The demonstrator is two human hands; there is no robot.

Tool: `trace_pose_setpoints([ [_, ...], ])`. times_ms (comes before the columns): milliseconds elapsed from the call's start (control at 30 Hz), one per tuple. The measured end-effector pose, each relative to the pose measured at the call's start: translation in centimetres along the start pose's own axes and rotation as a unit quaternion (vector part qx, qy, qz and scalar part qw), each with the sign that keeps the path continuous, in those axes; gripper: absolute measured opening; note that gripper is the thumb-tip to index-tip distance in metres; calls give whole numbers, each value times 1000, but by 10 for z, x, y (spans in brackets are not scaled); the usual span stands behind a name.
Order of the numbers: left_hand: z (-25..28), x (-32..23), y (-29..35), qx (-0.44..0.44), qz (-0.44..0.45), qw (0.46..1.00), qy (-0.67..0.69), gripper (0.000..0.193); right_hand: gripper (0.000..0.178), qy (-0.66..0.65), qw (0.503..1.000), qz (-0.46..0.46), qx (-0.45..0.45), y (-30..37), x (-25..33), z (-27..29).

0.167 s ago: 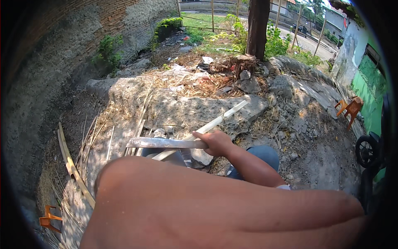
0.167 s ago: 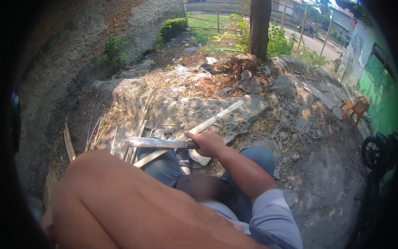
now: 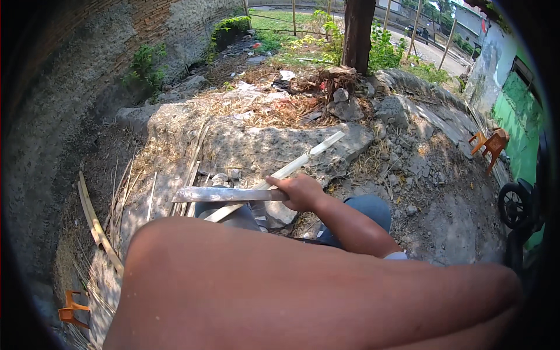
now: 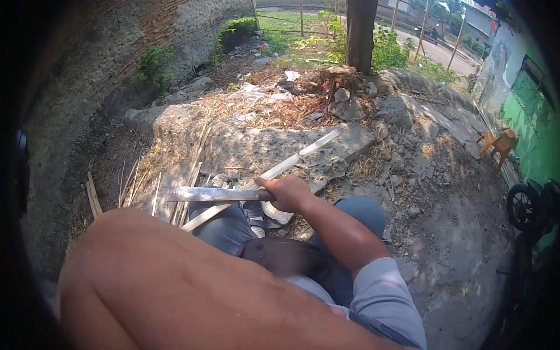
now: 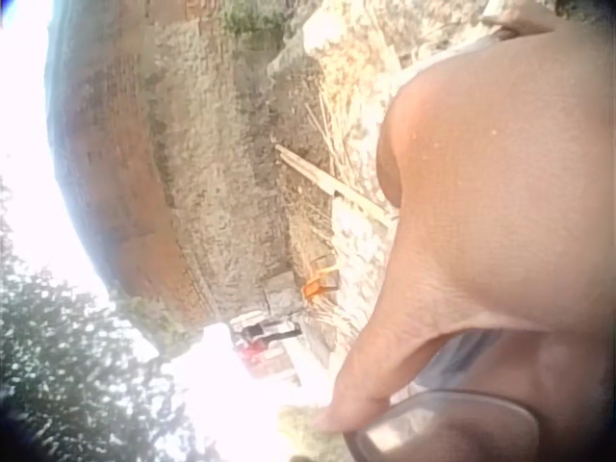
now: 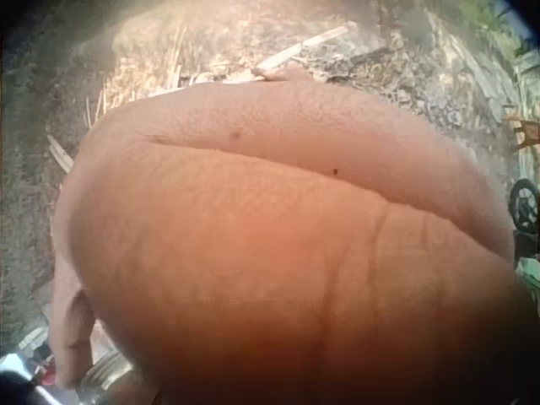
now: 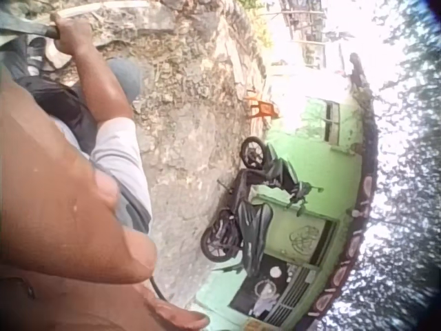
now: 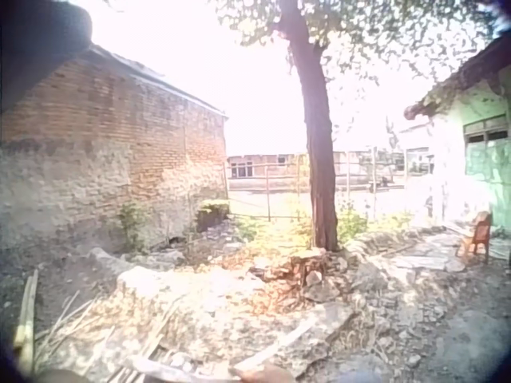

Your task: The person scrapes and smooths bamboo strips using a machete.

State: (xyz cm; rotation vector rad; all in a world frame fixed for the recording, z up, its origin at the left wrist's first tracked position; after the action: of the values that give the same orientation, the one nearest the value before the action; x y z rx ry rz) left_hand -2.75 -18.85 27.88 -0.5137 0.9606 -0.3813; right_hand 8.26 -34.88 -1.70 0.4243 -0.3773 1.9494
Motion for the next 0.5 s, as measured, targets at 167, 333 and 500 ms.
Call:
trace_pose_setpoints([
  [167,6,1,5,-21,4,999,-26,91,70,-8,1000,7,-25,-5,-2,-10],
  [333,12,-4,12,-36,19,998,-41,88,69,-12,999,24,-35,-4,-1,-12],
  [500,46,-11,31,-116,14,988,-100,85,65,-46,999,-4,-16,-1,-1,-2],
])
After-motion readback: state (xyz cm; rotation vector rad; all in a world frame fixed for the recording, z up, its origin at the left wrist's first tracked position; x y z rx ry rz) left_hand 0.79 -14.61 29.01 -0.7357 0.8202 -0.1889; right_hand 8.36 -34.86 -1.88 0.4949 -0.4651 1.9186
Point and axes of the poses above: each hand's wrist, its own y-axis away from the middle knuckle, its own z-axis out of the back of the hand, x = y × z, the point moved 2 cm from there along -y, towards the middle knuckle, and after that the axes turned 13 degrees about -y, right-handed, at the moved point
